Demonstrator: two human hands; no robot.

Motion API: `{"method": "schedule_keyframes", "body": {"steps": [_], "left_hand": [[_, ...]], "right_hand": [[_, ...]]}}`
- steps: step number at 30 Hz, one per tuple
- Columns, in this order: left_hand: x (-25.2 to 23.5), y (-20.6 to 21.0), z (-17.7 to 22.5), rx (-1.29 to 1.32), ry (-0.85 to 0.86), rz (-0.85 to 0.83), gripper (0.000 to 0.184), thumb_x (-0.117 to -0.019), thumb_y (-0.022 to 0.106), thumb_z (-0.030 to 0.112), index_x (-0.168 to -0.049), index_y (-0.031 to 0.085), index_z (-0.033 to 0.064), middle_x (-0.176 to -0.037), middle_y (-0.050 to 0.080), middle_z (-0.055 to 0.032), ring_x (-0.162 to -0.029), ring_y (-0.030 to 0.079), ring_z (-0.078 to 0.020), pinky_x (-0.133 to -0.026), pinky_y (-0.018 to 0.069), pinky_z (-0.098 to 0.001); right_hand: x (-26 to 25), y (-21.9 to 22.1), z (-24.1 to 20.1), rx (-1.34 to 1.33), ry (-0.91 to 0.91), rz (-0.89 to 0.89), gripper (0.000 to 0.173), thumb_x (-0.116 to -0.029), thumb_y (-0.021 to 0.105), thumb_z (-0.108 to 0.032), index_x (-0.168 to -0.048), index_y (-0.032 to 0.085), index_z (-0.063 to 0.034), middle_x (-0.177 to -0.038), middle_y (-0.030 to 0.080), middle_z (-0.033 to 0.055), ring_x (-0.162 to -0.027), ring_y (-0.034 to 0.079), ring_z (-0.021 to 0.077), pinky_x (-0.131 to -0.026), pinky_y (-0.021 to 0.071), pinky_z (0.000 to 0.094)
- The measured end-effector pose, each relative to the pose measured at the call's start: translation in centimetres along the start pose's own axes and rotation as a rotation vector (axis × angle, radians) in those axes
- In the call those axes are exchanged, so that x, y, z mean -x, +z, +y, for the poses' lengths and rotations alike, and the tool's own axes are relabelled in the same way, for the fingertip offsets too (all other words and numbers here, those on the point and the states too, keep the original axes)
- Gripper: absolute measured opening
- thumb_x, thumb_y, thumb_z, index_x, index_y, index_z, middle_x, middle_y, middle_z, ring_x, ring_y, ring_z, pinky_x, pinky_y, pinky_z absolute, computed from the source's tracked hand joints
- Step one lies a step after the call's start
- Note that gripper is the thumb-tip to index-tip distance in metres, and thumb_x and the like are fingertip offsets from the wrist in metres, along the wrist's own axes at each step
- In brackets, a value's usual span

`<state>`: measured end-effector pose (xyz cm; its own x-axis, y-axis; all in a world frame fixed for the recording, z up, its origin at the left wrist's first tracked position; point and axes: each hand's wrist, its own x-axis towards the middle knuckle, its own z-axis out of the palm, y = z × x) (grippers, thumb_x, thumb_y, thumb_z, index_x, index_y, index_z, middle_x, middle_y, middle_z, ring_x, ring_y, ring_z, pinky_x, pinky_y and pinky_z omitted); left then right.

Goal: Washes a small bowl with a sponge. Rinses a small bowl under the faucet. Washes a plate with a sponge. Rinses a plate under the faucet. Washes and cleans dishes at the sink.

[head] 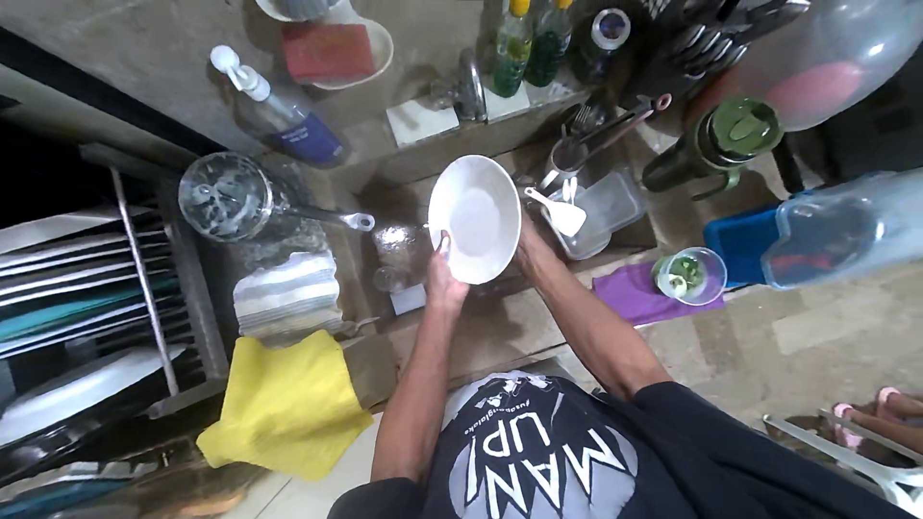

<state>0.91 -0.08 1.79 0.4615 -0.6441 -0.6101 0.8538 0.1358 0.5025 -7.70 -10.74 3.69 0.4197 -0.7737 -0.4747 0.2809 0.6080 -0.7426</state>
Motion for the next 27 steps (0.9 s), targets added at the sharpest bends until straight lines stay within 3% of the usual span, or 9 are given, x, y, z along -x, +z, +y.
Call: {"method": "schedule_keyframes", "body": {"steps": [3, 5, 8, 11, 13, 17, 20, 23, 27], "left_hand": [[-0.3, -0.3, 0.6, 0.026, 0.048, -0.055, 0.04, -0.1105, 0.043, 0.031, -0.144, 0.048, 0.0116, -0.133, 0.064, -0.0118, -0.124, 0.062, -0.0258, -0.104, 0.0527, -0.0509], [-0.2, -0.3, 0.8, 0.035, 0.079, -0.072, 0.039, -0.1108, 0.042, 0.03, -0.144, 0.047, 0.011, -0.134, 0.063, -0.0116, -0.125, 0.062, -0.0255, -0.104, 0.0526, -0.0503], [0.0, 0.3, 1.2, 0.005, 0.085, -0.063, 0.04, -0.1103, 0.044, 0.029, -0.145, 0.047, 0.0104, -0.134, 0.063, -0.0125, -0.125, 0.062, -0.0263, -0.104, 0.0528, -0.0509], [0.2, 1.1, 1.3, 0.014, 0.087, -0.098, 0.037, -0.1108, 0.043, 0.026, -0.143, 0.047, 0.0084, -0.133, 0.063, -0.0134, -0.124, 0.062, -0.0261, -0.104, 0.0528, -0.05], [0.6, 2.1, 0.9, -0.003, 0.072, -0.073, 0.034, -0.1102, 0.044, 0.023, -0.142, 0.048, 0.0102, -0.13, 0.064, -0.011, -0.122, 0.062, -0.0238, -0.102, 0.0538, -0.0479], [0.0, 2.5, 1.7, -0.072, 0.128, 0.029, 0.036, -0.1079, 0.05, 0.025, -0.14, 0.049, 0.01, -0.125, 0.065, -0.0099, -0.115, 0.064, -0.0212, -0.097, 0.0557, -0.0458], [-0.8, 1.7, 2.3, -0.174, 0.122, 0.053, 0.041, -0.1065, 0.054, 0.029, -0.142, 0.049, 0.0081, -0.125, 0.065, -0.0118, -0.112, 0.066, -0.0222, -0.096, 0.0569, -0.0462], [0.2, 2.3, 2.3, -0.215, 0.105, 0.043, 0.043, -0.1063, 0.055, 0.033, -0.143, 0.05, 0.0101, -0.127, 0.065, -0.0114, -0.113, 0.065, -0.0221, -0.096, 0.0565, -0.0459], [-1.2, 3.0, 4.4, -0.197, 0.201, 0.023, 0.037, -0.1053, 0.057, 0.027, -0.136, 0.053, 0.0064, -0.116, 0.068, -0.0122, -0.103, 0.069, -0.0217, -0.09, 0.0593, -0.0443]], "right_hand": [[0.4, 0.3, -1.2, -0.115, 0.165, -0.082, 0.033, -0.1104, 0.037, -0.035, -0.122, 0.058, -0.0129, -0.099, 0.07, 0.005, -0.089, 0.069, 0.0153, -0.076, 0.0612, 0.0363], [0.5, -0.2, -2.2, -0.216, 0.148, -0.259, 0.051, -0.1092, 0.032, -0.052, -0.132, 0.059, -0.0141, -0.116, 0.07, 0.0072, -0.108, 0.068, 0.0197, -0.092, 0.059, 0.0442], [1.3, -0.5, -1.7, -0.265, 0.018, -0.274, 0.039, -0.1056, 0.035, -0.036, -0.114, 0.064, -0.0128, -0.103, 0.071, 0.0056, -0.099, 0.069, 0.0175, -0.087, 0.0585, 0.0417], [1.2, 0.9, -2.7, -0.302, -0.085, -0.184, 0.038, -0.1075, 0.034, -0.036, -0.104, 0.065, -0.0143, -0.096, 0.072, 0.003, -0.093, 0.07, 0.015, -0.083, 0.0604, 0.0398], [1.4, 0.5, -2.5, -0.311, -0.131, -0.143, 0.043, -0.1102, 0.029, -0.038, -0.116, 0.063, -0.0132, -0.104, 0.072, 0.0043, -0.1, 0.069, 0.0156, -0.088, 0.0597, 0.0403], [4.0, -1.0, -0.1, -0.303, 0.141, -0.089, 0.061, -0.1061, 0.018, -0.062, -0.138, 0.051, -0.0226, -0.125, 0.066, 0.0039, -0.115, 0.063, 0.02, -0.093, 0.0566, 0.0477], [2.3, -1.0, -2.3, -0.287, 0.013, -0.295, 0.057, -0.1074, 0.021, -0.056, -0.14, 0.052, -0.0223, -0.132, 0.064, 0.0051, -0.122, 0.062, 0.0232, -0.099, 0.0543, 0.0527], [1.6, -0.5, -3.3, -0.226, -0.012, -0.269, 0.066, -0.105, 0.017, -0.066, -0.141, 0.054, -0.0246, -0.133, 0.065, 0.0036, -0.124, 0.062, 0.022, -0.099, 0.0549, 0.0521], [2.6, -1.2, -0.7, -0.268, 0.155, -0.234, 0.07, -0.1, 0.015, -0.073, -0.131, 0.055, -0.024, -0.117, 0.069, 0.006, -0.107, 0.067, 0.0243, -0.084, 0.0588, 0.052]]}}
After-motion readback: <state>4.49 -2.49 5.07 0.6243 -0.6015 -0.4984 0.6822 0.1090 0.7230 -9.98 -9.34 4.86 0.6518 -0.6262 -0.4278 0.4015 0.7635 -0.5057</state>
